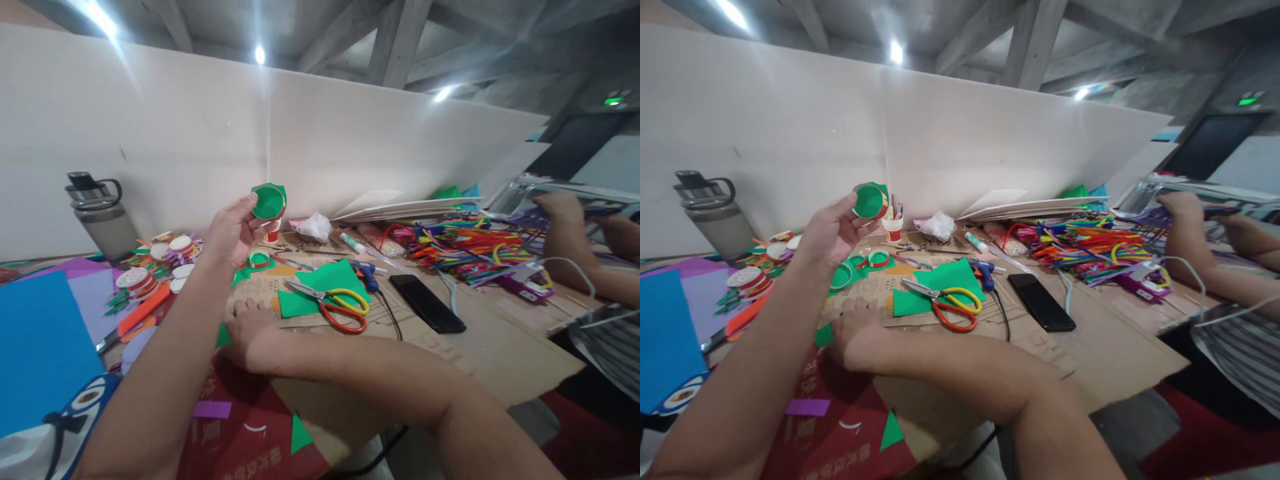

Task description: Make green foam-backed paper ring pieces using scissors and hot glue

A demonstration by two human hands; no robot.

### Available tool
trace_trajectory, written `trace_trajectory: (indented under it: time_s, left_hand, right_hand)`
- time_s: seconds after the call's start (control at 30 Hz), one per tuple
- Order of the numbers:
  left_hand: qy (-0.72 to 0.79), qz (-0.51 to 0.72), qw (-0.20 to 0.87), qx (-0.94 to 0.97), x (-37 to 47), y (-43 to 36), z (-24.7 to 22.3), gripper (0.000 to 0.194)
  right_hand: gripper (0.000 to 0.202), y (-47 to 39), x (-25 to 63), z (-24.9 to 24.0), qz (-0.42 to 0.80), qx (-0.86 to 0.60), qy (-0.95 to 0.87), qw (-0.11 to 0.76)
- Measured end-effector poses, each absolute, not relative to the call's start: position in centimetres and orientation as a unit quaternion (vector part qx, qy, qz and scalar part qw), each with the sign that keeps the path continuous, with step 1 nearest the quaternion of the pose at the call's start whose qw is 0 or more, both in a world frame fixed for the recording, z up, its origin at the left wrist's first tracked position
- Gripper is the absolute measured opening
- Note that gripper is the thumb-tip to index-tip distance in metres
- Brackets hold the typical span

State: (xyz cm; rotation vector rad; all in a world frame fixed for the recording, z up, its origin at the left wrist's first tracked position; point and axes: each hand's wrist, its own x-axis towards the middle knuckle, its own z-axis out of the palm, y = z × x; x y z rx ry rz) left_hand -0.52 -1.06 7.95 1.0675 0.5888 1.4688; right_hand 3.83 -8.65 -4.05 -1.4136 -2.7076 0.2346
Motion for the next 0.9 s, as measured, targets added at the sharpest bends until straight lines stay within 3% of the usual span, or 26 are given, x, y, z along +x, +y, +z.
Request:
trace_trajectory:
  time_s: [0.23,0.33,0.4,0.53,0.7,0.9]
  left_hand:
    - [0.244,0.625,0.579,0.463,-0.8,-1.2,8.2,0.021]
    - [0.237,0.631,0.578,0.46,-1.1,-1.1,8.3,0.02]
    - [0.233,0.632,0.581,0.458,-1.2,-1.1,8.3,0.02]
    - [0.231,0.631,0.584,0.454,-1.0,-1.1,8.2,0.019]
    - [0.238,0.621,0.591,0.456,-0.6,-1.0,7.8,0.018]
    - [0.234,0.604,0.598,0.472,-0.4,-0.8,7.3,0.018]
  right_hand:
    - [0.061,-7.2,3.8,-4.5,0.205,-0.472,-0.853,0.086]
    - [0.047,-6.6,6.8,-4.1,0.218,-0.459,-0.848,0.15]
    - [0.038,-6.0,9.5,-3.6,0.213,-0.481,-0.813,0.25]
    - [0.044,-3.7,16.0,-2.4,0.159,-0.527,-0.773,0.314]
    - [0.048,-1.3,22.8,-2.9,0.137,-0.579,-0.747,0.298]
    - [0.029,-0.6,24.5,-5.3,0.127,-0.592,-0.765,0.219]
